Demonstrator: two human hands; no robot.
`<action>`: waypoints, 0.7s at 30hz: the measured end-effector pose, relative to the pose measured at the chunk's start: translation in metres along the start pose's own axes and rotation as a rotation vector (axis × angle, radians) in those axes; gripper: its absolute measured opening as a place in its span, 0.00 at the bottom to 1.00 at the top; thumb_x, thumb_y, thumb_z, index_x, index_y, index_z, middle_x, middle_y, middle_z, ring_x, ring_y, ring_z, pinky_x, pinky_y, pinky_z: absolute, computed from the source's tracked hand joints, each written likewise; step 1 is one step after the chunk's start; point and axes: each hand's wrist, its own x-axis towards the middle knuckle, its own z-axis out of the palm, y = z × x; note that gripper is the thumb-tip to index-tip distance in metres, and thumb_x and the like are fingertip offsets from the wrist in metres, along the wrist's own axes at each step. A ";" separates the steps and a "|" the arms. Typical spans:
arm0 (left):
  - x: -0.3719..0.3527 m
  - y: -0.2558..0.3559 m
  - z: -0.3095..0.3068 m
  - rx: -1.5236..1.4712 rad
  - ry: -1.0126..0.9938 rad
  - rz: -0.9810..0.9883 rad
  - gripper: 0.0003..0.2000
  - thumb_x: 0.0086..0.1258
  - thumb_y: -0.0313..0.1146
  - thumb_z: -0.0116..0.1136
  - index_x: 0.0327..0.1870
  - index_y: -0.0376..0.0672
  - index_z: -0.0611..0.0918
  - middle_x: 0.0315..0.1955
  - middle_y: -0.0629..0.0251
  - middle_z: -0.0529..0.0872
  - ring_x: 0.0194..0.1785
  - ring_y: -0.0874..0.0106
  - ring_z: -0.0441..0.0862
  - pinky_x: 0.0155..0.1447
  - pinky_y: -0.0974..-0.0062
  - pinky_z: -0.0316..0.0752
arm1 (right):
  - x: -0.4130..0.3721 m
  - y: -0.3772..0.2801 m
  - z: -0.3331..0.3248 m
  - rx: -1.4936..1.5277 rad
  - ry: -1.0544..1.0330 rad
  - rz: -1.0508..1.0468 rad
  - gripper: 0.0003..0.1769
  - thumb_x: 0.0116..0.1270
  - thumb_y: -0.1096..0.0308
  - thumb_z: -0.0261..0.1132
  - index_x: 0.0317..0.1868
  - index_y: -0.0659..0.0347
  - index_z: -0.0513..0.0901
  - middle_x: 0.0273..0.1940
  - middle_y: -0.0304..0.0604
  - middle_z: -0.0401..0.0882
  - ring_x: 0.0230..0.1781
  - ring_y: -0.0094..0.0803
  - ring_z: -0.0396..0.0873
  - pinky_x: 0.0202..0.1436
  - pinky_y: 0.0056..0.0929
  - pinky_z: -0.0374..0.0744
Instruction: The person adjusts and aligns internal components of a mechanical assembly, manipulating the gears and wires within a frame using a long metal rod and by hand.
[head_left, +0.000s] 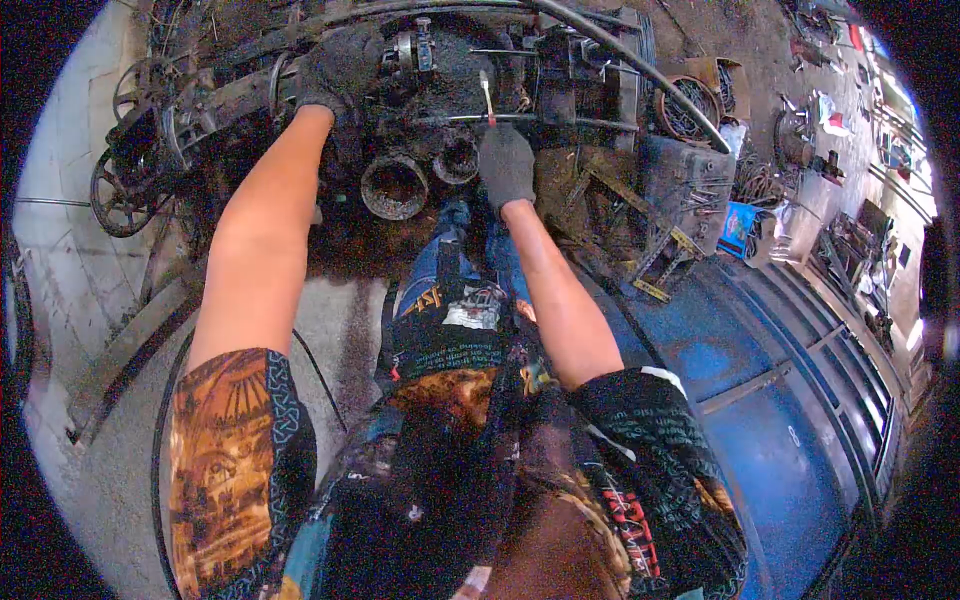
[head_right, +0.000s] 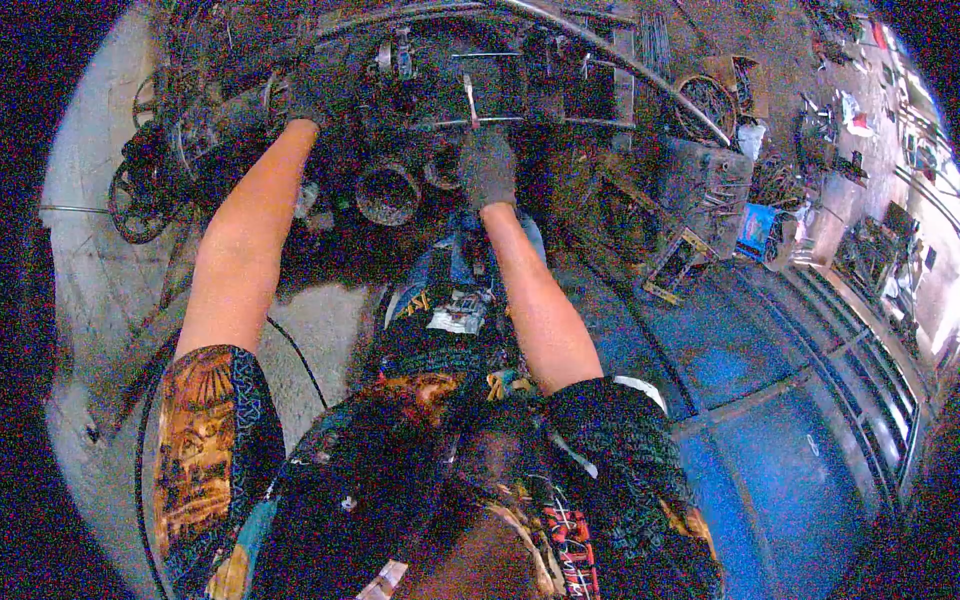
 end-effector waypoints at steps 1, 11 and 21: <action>0.001 -0.001 0.010 0.003 0.003 0.001 0.16 0.71 0.40 0.43 0.49 0.44 0.81 0.49 0.55 0.82 0.53 0.58 0.78 0.56 0.59 0.73 | -0.011 -0.003 -0.002 0.113 0.108 0.057 0.18 0.70 0.60 0.51 0.36 0.66 0.80 0.33 0.60 0.79 0.33 0.57 0.79 0.37 0.52 0.76; -0.006 -0.045 0.078 0.061 0.069 0.031 0.17 0.71 0.42 0.43 0.49 0.43 0.80 0.49 0.52 0.82 0.52 0.53 0.78 0.59 0.57 0.71 | 0.011 -0.003 -0.013 0.081 0.021 0.023 0.15 0.68 0.62 0.53 0.39 0.66 0.79 0.33 0.61 0.79 0.34 0.59 0.77 0.38 0.51 0.76; 0.004 -0.027 0.055 0.072 -0.052 0.027 0.17 0.70 0.43 0.45 0.50 0.43 0.80 0.51 0.54 0.82 0.55 0.57 0.78 0.58 0.59 0.72 | 0.029 -0.023 -0.041 0.150 0.096 0.106 0.17 0.71 0.60 0.50 0.38 0.65 0.80 0.35 0.63 0.79 0.39 0.61 0.77 0.40 0.54 0.75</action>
